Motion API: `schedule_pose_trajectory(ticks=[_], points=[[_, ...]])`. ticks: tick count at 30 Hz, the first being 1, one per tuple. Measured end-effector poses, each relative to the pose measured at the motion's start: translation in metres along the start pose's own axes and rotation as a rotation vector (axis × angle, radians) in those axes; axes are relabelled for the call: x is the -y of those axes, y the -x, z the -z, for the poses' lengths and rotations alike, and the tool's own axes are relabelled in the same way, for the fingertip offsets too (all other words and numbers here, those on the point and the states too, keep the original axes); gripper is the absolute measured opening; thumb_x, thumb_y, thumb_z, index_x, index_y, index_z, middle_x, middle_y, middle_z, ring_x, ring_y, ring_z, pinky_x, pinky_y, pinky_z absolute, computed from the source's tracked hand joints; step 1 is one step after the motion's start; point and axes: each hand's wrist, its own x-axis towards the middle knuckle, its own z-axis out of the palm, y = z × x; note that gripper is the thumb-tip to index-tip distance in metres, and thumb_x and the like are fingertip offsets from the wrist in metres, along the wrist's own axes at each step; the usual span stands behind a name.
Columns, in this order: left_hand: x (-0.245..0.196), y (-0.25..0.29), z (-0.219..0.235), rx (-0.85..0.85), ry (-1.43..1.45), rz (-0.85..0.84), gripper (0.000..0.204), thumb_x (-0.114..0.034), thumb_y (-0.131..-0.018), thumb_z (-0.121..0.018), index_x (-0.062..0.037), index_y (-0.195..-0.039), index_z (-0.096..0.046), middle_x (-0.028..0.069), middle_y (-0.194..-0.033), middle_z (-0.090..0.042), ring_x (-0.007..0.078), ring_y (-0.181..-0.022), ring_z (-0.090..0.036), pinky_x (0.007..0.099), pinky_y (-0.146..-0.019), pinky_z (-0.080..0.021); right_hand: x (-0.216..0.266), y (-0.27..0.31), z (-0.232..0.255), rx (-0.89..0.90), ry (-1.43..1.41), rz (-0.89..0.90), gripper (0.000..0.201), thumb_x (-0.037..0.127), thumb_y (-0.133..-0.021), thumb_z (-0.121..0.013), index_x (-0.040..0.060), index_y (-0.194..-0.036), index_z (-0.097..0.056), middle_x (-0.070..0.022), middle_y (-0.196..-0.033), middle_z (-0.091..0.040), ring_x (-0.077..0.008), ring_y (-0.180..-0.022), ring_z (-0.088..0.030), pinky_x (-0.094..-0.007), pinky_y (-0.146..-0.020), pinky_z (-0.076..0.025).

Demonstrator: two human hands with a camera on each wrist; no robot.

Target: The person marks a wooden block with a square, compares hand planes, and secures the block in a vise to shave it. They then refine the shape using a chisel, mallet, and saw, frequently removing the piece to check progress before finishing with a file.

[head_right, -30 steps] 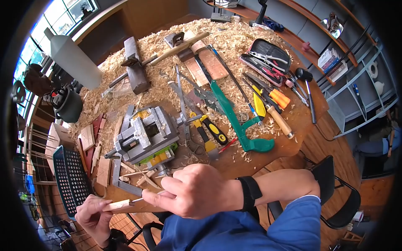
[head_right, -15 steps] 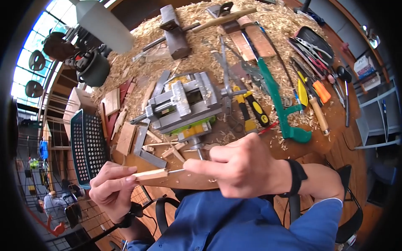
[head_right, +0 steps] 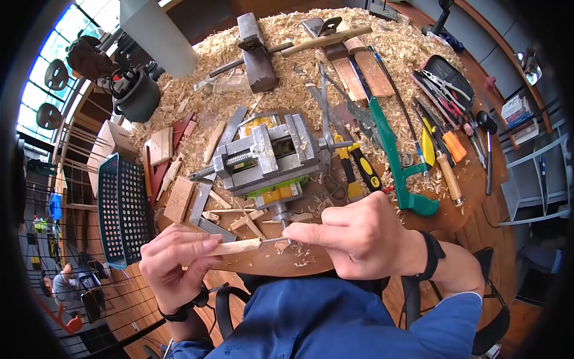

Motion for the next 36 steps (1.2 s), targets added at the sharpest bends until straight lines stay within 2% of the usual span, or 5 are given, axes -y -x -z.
schedule_pose_trajectory(ticks=[7, 14, 16, 22, 36], points=[[-0.003, 0.006, 0.005, 0.095, 0.274, 0.491, 0.030, -0.002, -0.092, -0.082, 0.0069, -0.121, -0.078, 0.0129, -0.089, -0.080, 0.0142, -0.073, -0.074, 0.0283, -0.069, -0.058, 0.013, -0.001, 0.010, -0.074, 0.549, 0.182, 0.057, 0.004, -0.071, -0.075, 0.0222, -0.124, -0.085, 0.0047, -0.062, -0.031, -0.0120, -0.048, -0.043, -0.0308, -0.041, -0.034], [0.010, 0.008, 0.000, -0.018, -0.019, -0.074, 0.019, -0.006, -0.088, -0.088, -0.0009, -0.105, -0.080, 0.0157, -0.098, -0.083, 0.0256, -0.076, -0.077, 0.0327, -0.069, -0.060, 0.004, 0.008, 0.002, 0.050, 0.080, -0.022, 0.058, 0.005, -0.066, -0.072, 0.0187, -0.121, -0.084, 0.0034, -0.061, -0.035, -0.0141, -0.046, -0.046, -0.0331, -0.040, -0.034], [0.008, 0.002, 0.004, 0.111, 0.087, 0.038, 0.020, -0.007, -0.088, -0.088, -0.0006, -0.105, -0.079, 0.0139, -0.098, -0.083, 0.0259, -0.080, -0.078, 0.0354, -0.074, -0.061, 0.008, 0.007, 0.002, -0.019, 0.304, 0.139, 0.066, 0.001, -0.060, -0.067, 0.0151, -0.123, -0.084, 0.0034, -0.060, -0.034, -0.0133, -0.045, -0.043, -0.0331, -0.040, -0.030], [0.001, -0.020, 0.016, 0.764, 0.331, 0.442, 0.030, -0.025, -0.110, -0.064, 0.0034, -0.119, -0.068, 0.0203, -0.081, -0.068, 0.0427, -0.074, -0.068, 0.0449, -0.067, -0.053, 0.029, 0.006, 0.004, 0.003, 0.743, 0.451, 0.034, 0.009, -0.100, -0.074, 0.0158, -0.133, -0.079, 0.0070, -0.063, -0.023, -0.0074, -0.050, -0.029, -0.0273, -0.043, -0.023], [0.000, 0.003, -0.021, 0.298, -0.524, -0.407, 0.030, -0.022, -0.087, -0.085, -0.0046, -0.106, -0.071, -0.0034, -0.074, -0.059, 0.0098, -0.054, -0.052, 0.0292, -0.048, -0.035, 0.019, 0.010, -0.006, 0.114, 0.008, -0.111, 0.058, 0.007, -0.063, -0.070, 0.0172, -0.119, -0.084, 0.0009, -0.058, -0.041, -0.0176, -0.042, -0.049, -0.0375, -0.037, -0.033]])
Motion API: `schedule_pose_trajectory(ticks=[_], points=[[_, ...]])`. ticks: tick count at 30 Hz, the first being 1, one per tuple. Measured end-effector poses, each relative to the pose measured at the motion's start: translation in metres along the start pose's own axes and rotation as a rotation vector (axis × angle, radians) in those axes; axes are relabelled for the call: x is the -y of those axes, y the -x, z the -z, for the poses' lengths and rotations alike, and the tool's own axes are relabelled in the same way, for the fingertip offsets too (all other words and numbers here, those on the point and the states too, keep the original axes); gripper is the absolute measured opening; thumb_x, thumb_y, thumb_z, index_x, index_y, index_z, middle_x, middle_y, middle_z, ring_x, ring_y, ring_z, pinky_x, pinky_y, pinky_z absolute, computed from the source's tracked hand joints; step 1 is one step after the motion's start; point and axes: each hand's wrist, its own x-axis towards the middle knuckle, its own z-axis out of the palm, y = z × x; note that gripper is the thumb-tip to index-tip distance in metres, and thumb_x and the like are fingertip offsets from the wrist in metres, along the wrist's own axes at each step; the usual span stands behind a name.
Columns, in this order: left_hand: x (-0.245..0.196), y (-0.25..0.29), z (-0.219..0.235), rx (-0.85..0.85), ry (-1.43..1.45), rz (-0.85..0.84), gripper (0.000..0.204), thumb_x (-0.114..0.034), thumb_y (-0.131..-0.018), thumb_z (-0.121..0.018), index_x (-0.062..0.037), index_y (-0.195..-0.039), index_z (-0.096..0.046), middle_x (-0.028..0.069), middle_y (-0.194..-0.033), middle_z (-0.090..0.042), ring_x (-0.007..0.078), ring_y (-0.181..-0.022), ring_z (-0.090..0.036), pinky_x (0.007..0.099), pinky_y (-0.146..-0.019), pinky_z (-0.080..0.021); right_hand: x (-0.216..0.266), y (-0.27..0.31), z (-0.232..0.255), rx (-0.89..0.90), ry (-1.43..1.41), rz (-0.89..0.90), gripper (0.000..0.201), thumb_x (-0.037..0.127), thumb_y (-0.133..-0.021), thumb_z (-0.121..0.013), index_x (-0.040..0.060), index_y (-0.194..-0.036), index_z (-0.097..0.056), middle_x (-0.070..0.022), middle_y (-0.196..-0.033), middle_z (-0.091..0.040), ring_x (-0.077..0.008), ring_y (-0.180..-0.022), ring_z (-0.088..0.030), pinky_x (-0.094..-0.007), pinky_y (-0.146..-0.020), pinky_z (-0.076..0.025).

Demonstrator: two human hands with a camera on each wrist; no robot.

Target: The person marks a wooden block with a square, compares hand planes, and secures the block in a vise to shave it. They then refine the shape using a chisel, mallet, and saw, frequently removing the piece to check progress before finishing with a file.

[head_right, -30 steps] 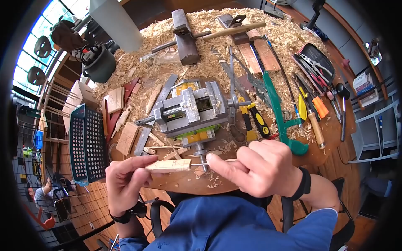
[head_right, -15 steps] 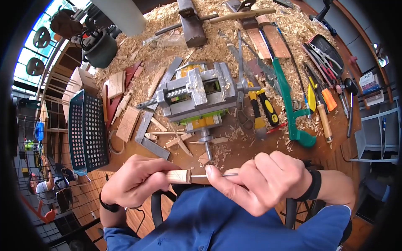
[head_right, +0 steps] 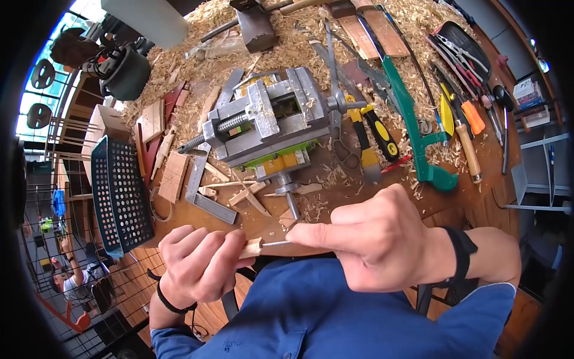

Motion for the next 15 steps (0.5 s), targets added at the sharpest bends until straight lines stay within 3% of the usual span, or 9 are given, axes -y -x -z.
schedule_pose_trajectory(ticks=[1, 4, 5, 8, 9, 10, 13, 14, 15], points=[[0.001, 0.001, 0.000, -0.032, -0.034, -0.016, 0.028, -0.026, -0.090, -0.085, -0.0057, -0.106, -0.073, -0.0051, -0.073, -0.058, 0.0078, -0.054, -0.047, 0.0277, -0.050, -0.027, -0.001, 0.001, -0.001, 0.005, -0.039, -0.001, 0.058, 0.007, -0.064, -0.070, 0.0176, -0.119, -0.084, 0.0010, -0.059, -0.041, -0.0169, -0.042, -0.049, -0.0367, -0.037, -0.033], [0.003, 0.003, 0.007, -0.085, -0.043, -0.003, 0.026, -0.028, -0.095, -0.082, -0.0065, -0.107, -0.073, -0.0051, -0.072, -0.058, 0.0079, -0.054, -0.046, 0.0282, -0.050, -0.027, 0.002, -0.004, 0.001, -0.023, -0.035, 0.034, 0.057, 0.007, -0.064, -0.070, 0.0190, -0.119, -0.085, 0.0017, -0.059, -0.041, -0.0154, -0.043, -0.047, -0.0353, -0.037, -0.032], [-0.003, 0.005, 0.015, -0.005, -0.044, 0.077, 0.036, -0.040, -0.101, -0.073, -0.0064, -0.113, -0.071, 0.0019, -0.077, -0.070, 0.0160, -0.055, -0.054, 0.0342, -0.053, -0.034, 0.004, -0.006, 0.003, -0.055, 0.014, 0.067, 0.057, 0.007, -0.065, -0.071, 0.0198, -0.119, -0.085, 0.0024, -0.058, -0.040, -0.0146, -0.043, -0.046, -0.0345, -0.037, -0.032], [-0.002, 0.007, 0.023, 0.091, 0.007, 0.112, 0.042, -0.045, -0.099, -0.074, -0.0066, -0.115, -0.071, 0.0013, -0.079, -0.071, 0.0163, -0.056, -0.055, 0.0344, -0.053, -0.035, 0.008, -0.009, 0.009, -0.080, 0.160, 0.158, 0.056, 0.007, -0.066, -0.071, 0.0185, -0.119, -0.086, 0.0047, -0.060, -0.037, -0.0126, -0.044, -0.042, -0.0328, -0.038, -0.031], [-0.002, 0.008, 0.024, 0.108, 0.107, 0.143, 0.037, -0.041, -0.104, -0.072, -0.0057, -0.113, -0.070, 0.0029, -0.080, -0.071, 0.0169, -0.058, -0.056, 0.0345, -0.053, -0.035, 0.007, -0.009, 0.012, -0.078, 0.158, 0.160, 0.056, 0.007, -0.066, -0.071, 0.0185, -0.119, -0.086, 0.0047, -0.060, -0.037, -0.0126, -0.044, -0.042, -0.0328, -0.038, -0.031], [0.000, 0.019, 0.022, -0.036, 0.028, 0.251, 0.033, -0.037, -0.105, -0.069, -0.0047, -0.111, -0.070, 0.0038, -0.082, -0.070, 0.0152, -0.061, -0.057, 0.0337, -0.054, -0.035, 0.002, -0.007, 0.018, -0.148, 0.340, 0.222, 0.057, 0.008, -0.066, -0.071, 0.0158, -0.120, -0.085, 0.0047, -0.061, -0.035, -0.0126, -0.045, -0.042, -0.0322, -0.039, -0.030], [0.036, 0.066, 0.043, -0.279, 0.434, 0.887, 0.032, -0.034, -0.115, -0.057, -0.0035, -0.104, -0.063, -0.0011, -0.087, -0.058, 0.0054, -0.070, -0.046, 0.0237, -0.061, -0.030, -0.023, 0.006, 0.068, -0.208, 0.571, 0.182, 0.065, 0.004, -0.062, -0.069, 0.0016, -0.126, -0.080, 0.0007, -0.065, -0.039, -0.0175, -0.051, -0.043, -0.0330, -0.045, -0.031], [0.050, 0.083, 0.048, -0.363, 0.511, 0.904, 0.035, -0.034, -0.116, -0.056, -0.0010, -0.111, -0.067, -0.0014, -0.087, -0.065, 0.0044, -0.075, -0.051, 0.0221, -0.067, -0.037, -0.020, 0.008, 0.074, -0.216, 0.641, 0.168, 0.069, 0.000, -0.059, -0.067, 0.0003, -0.126, -0.080, -0.0006, -0.065, -0.041, -0.0184, -0.051, -0.042, -0.0351, -0.047, -0.034], [0.057, 0.090, 0.046, -0.471, 0.566, 0.858, 0.037, -0.036, -0.117, -0.055, -0.0014, -0.108, -0.065, -0.0003, -0.089, -0.063, 0.0051, -0.072, -0.047, 0.0218, -0.065, -0.036, -0.018, 0.007, 0.076, -0.222, 0.612, 0.152, 0.065, -0.005, -0.062, -0.067, -0.0001, -0.126, -0.080, -0.0017, -0.066, -0.044, -0.0192, -0.051, -0.043, -0.0360, -0.048, -0.035]])
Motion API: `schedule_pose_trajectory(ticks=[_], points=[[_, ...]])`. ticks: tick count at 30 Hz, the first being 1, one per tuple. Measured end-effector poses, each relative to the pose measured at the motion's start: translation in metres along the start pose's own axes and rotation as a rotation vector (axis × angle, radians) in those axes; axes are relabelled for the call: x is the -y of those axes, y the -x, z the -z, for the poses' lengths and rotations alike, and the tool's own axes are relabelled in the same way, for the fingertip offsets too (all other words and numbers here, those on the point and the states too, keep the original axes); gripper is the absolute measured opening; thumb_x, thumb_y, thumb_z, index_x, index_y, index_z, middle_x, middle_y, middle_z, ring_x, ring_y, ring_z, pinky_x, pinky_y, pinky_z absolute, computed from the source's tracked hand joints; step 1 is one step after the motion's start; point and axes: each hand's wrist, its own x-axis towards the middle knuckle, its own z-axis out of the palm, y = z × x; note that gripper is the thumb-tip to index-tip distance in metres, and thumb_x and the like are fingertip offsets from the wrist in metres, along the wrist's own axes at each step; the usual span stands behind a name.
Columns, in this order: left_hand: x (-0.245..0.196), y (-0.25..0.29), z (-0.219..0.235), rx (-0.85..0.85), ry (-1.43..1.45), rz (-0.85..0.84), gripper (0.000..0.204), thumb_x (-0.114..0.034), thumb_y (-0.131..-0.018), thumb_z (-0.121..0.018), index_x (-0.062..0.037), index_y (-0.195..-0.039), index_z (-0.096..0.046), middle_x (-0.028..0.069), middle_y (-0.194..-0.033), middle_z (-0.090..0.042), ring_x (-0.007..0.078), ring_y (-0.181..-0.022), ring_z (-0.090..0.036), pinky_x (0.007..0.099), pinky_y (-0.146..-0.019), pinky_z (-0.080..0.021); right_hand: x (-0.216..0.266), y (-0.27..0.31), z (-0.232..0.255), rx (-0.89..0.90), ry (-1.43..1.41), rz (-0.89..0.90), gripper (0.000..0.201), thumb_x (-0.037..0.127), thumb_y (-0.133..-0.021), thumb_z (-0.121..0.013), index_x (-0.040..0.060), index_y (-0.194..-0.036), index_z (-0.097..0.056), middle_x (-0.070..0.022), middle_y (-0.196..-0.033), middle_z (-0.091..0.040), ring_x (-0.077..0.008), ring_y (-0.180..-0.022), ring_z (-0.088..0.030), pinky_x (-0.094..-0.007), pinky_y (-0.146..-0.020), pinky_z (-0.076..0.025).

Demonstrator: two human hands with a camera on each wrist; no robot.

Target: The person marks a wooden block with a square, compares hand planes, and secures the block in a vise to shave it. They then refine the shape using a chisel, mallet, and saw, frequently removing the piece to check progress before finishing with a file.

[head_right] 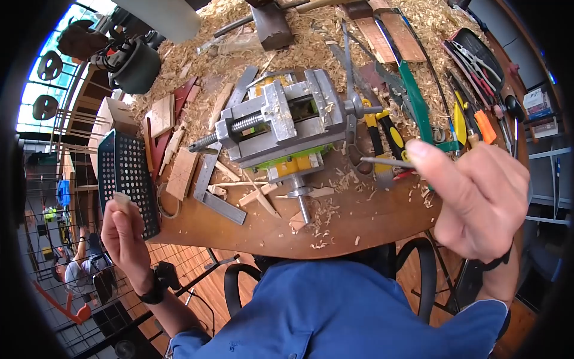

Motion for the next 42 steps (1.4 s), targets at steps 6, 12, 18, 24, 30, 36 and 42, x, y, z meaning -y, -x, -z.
schedule_pose_trajectory(ticks=[6, 12, 18, 24, 30, 36, 42], points=[[-0.005, 0.002, -0.024, -0.104, 0.418, -0.034, 0.040, -0.037, -0.118, -0.051, -0.0002, -0.129, -0.060, 0.0038, -0.095, -0.057, 0.0111, -0.076, -0.046, 0.0257, -0.066, -0.036, -0.012, 0.002, -0.039, -0.104, -0.074, -0.267, 0.042, -0.012, -0.091, -0.064, -0.0011, -0.130, -0.077, -0.0125, -0.077, -0.062, -0.0262, -0.061, -0.056, -0.0368, -0.058, -0.045], [-0.026, 0.005, -0.084, -0.027, 0.555, -0.165, 0.032, -0.019, -0.110, -0.064, 0.0062, -0.130, -0.062, 0.0247, -0.126, -0.067, 0.0328, -0.114, -0.073, 0.0441, -0.091, -0.065, -0.006, 0.007, -0.077, 0.055, -0.129, -0.506, 0.019, -0.004, -0.097, -0.064, -0.0033, -0.114, -0.073, -0.0218, -0.095, -0.069, -0.0422, -0.088, -0.068, -0.0481, -0.079, -0.053], [-0.030, 0.001, -0.095, -0.012, 0.494, -0.157, 0.031, 0.000, -0.094, -0.070, 0.0067, -0.124, -0.070, 0.0250, -0.127, -0.073, 0.0348, -0.124, -0.070, 0.0477, -0.112, -0.052, -0.019, 0.013, -0.108, 0.043, -0.130, -0.524, 0.025, -0.006, -0.094, -0.065, -0.0042, -0.119, -0.072, -0.0210, -0.103, -0.070, -0.0416, -0.094, -0.067, -0.0475, -0.084, -0.053], [-0.030, 0.000, -0.093, -0.058, 0.492, -0.157, 0.031, -0.002, -0.096, -0.074, 0.0075, -0.125, -0.070, 0.0246, -0.125, -0.074, 0.0331, -0.121, -0.071, 0.0455, -0.111, -0.052, -0.003, 0.001, -0.102, -0.072, -0.004, -0.375, 0.025, -0.010, -0.087, -0.070, 0.0001, -0.110, -0.074, -0.0171, -0.104, -0.072, -0.0373, -0.097, -0.069, -0.0459, -0.083, -0.054], [-0.031, 0.007, -0.086, -0.093, 0.646, -0.087, 0.031, -0.004, -0.100, -0.076, 0.0090, -0.127, -0.067, 0.0197, -0.119, -0.075, 0.0279, -0.111, -0.074, 0.0427, -0.102, -0.057, 0.075, -0.003, -0.109, 0.177, -0.412, 0.010, 0.008, 0.005, -0.082, -0.076, 0.0073, -0.089, -0.071, -0.0058, -0.071, -0.063, -0.0236, -0.064, -0.065, -0.0377, -0.059, -0.049], [-0.029, 0.010, -0.076, -0.130, 0.681, -0.096, 0.032, -0.001, -0.099, -0.075, 0.0080, -0.129, -0.066, 0.0188, -0.119, -0.075, 0.0285, -0.111, -0.076, 0.0422, -0.102, -0.058, 0.127, -0.036, -0.142, 0.326, -0.358, 0.193, 0.015, 0.014, -0.078, -0.067, 0.0052, -0.089, -0.065, -0.0073, -0.084, -0.060, -0.0225, -0.085, -0.065, -0.0330, -0.071, -0.054], [-0.031, 0.013, -0.071, -0.129, 0.653, -0.093, 0.031, 0.002, -0.098, -0.075, 0.0075, -0.128, -0.066, 0.0176, -0.120, -0.075, 0.0277, -0.112, -0.076, 0.0408, -0.101, -0.058, 0.136, -0.079, -0.190, 0.271, -0.228, 0.172, 0.014, 0.012, -0.081, -0.068, 0.0012, -0.088, -0.072, -0.0132, -0.092, -0.065, -0.0250, -0.092, -0.067, -0.0334, -0.072, -0.058]])
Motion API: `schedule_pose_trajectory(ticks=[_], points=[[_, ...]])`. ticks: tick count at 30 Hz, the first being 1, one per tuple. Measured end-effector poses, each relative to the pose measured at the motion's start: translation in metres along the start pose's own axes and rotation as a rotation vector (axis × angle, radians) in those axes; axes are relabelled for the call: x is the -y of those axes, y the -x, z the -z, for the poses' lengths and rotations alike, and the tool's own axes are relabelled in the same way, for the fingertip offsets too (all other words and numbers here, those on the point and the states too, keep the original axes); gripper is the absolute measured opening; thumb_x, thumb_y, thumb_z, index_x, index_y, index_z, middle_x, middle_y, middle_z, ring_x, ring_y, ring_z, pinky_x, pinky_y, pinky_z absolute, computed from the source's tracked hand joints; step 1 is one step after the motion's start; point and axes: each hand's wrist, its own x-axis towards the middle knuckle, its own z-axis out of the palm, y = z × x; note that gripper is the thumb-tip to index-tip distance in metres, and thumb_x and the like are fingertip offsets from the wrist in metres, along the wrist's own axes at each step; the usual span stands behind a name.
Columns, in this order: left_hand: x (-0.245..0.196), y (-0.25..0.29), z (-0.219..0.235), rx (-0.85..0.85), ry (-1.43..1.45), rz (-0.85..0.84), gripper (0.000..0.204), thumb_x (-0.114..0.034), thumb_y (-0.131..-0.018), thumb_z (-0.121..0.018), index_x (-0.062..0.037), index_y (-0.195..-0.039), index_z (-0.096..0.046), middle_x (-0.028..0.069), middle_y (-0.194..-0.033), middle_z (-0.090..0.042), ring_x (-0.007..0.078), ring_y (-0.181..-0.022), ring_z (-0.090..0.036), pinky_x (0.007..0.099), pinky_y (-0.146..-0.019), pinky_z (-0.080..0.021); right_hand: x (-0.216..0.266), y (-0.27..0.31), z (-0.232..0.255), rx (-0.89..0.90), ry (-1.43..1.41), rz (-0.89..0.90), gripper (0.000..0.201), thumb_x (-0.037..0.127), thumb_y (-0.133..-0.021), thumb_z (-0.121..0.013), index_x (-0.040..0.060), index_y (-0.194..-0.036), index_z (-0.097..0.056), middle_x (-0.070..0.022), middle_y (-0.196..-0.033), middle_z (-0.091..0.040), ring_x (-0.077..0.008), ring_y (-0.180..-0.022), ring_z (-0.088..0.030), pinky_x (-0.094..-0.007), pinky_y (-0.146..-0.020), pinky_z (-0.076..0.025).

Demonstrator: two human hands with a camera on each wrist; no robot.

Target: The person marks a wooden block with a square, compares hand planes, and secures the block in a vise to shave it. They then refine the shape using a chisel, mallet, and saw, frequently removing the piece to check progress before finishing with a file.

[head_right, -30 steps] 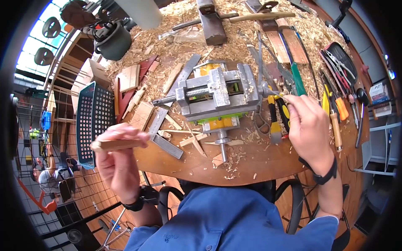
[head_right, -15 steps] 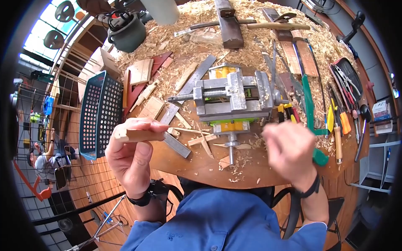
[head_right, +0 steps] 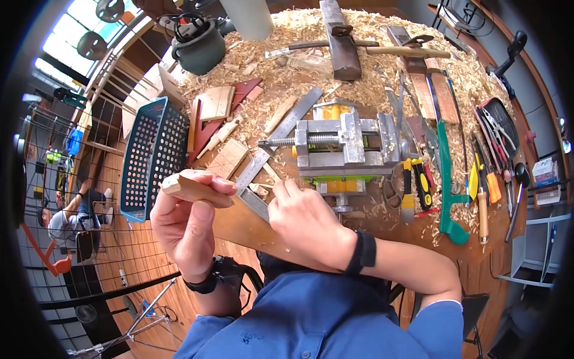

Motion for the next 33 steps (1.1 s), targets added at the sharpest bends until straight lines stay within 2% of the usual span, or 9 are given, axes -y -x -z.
schedule_pose_trajectory(ticks=[6, 8, 13, 15, 17, 21, 25, 29, 33], points=[[-0.002, 0.000, 0.003, -0.014, 0.000, 0.016, 0.030, 0.002, -0.097, -0.076, 0.0071, -0.126, -0.067, 0.0176, -0.121, -0.074, 0.0268, -0.110, -0.075, 0.0388, -0.097, -0.058, -0.003, -0.006, -0.012, 0.166, 0.080, -0.102, 0.013, 0.012, -0.084, -0.069, 0.0005, -0.084, -0.077, -0.0159, -0.095, -0.069, -0.0263, -0.093, -0.072, -0.0336, -0.069, -0.061], [0.000, -0.002, 0.005, -0.063, -0.039, -0.010, 0.030, -0.003, -0.099, -0.075, 0.0074, -0.127, -0.068, 0.0175, -0.117, -0.076, 0.0257, -0.107, -0.076, 0.0370, -0.095, -0.059, -0.009, -0.005, -0.009, 0.135, -0.092, -0.147, 0.012, 0.006, -0.083, -0.069, -0.0024, -0.091, -0.072, -0.0178, -0.099, -0.068, -0.0310, -0.088, -0.073, -0.0441, -0.071, -0.061], [0.002, -0.005, 0.005, -0.121, -0.084, 0.004, 0.032, -0.008, -0.100, -0.075, 0.0084, -0.127, -0.068, 0.0177, -0.109, -0.078, 0.0231, -0.102, -0.077, 0.0334, -0.092, -0.059, -0.026, -0.005, 0.007, -0.069, -0.402, -0.192, 0.016, 0.000, -0.083, -0.078, 0.0024, -0.099, -0.076, -0.0135, -0.098, -0.073, -0.0248, -0.079, -0.076, -0.0399, -0.068, -0.060], [0.002, -0.006, 0.002, -0.122, -0.100, -0.009, 0.031, -0.007, -0.100, -0.074, 0.0085, -0.126, -0.068, 0.0172, -0.109, -0.078, 0.0219, -0.100, -0.076, 0.0330, -0.090, -0.058, -0.032, -0.008, 0.024, -0.092, -0.835, -0.254, 0.014, -0.003, -0.087, -0.079, 0.0022, -0.099, -0.074, -0.0087, -0.095, -0.075, -0.0148, -0.077, -0.074, -0.0319, -0.065, -0.058], [0.003, -0.006, -0.003, -0.130, -0.072, -0.004, 0.030, -0.006, -0.100, -0.074, 0.0084, -0.126, -0.068, 0.0165, -0.108, -0.078, 0.0208, -0.099, -0.075, 0.0327, -0.089, -0.058, -0.034, -0.013, 0.052, -0.090, -1.431, -0.568, 0.021, 0.000, -0.091, -0.081, -0.0019, -0.110, -0.072, -0.0041, -0.091, -0.076, -0.0072, -0.079, -0.071, -0.0250, -0.068, -0.057], [0.017, -0.001, -0.005, -0.046, -0.026, 0.087, 0.025, -0.003, -0.101, -0.071, 0.0079, -0.123, -0.069, 0.0149, -0.106, -0.077, 0.0177, -0.097, -0.073, 0.0318, -0.088, -0.057, -0.060, -0.011, 0.096, -0.227, -1.788, -0.541, 0.028, -0.003, -0.098, -0.076, -0.0052, -0.125, -0.070, -0.0041, -0.099, -0.077, -0.0070, -0.084, -0.072, -0.0237, -0.072, -0.058], [0.032, 0.005, -0.019, 0.037, -0.176, 0.204, 0.020, -0.006, -0.103, -0.074, 0.0070, -0.119, -0.072, 0.0109, -0.106, -0.078, 0.0109, -0.091, -0.071, 0.0255, -0.079, -0.056, -0.069, -0.006, 0.095, -0.268, -1.546, -0.540, 0.021, -0.004, -0.098, -0.075, -0.0059, -0.119, -0.072, -0.0048, -0.098, -0.077, -0.0063, -0.085, -0.072, -0.0229, -0.073, -0.058], [0.050, 0.000, -0.020, 0.071, 0.150, 0.423, 0.027, -0.006, -0.105, -0.072, 0.0064, -0.129, -0.067, 0.0135, -0.111, -0.079, 0.0134, -0.091, -0.073, 0.0265, -0.077, -0.058, -0.067, -0.005, 0.084, -0.262, -1.255, -0.596, 0.019, -0.006, -0.097, -0.076, -0.0056, -0.116, -0.073, -0.0030, -0.099, -0.077, -0.0042, -0.085, -0.071, -0.0219, -0.076, -0.058], [0.048, 0.001, -0.025, 0.115, 0.067, 0.397, 0.033, -0.006, -0.107, -0.069, 0.0055, -0.137, -0.062, 0.0156, -0.115, -0.078, 0.0139, -0.088, -0.074, 0.0262, -0.075, -0.059, -0.065, -0.006, 0.086, -0.296, -1.246, -0.586, 0.011, -0.004, -0.094, -0.073, -0.0052, -0.105, -0.075, -0.0017, -0.086, -0.075, -0.0029, -0.076, -0.069, -0.0220, -0.068, -0.057]])
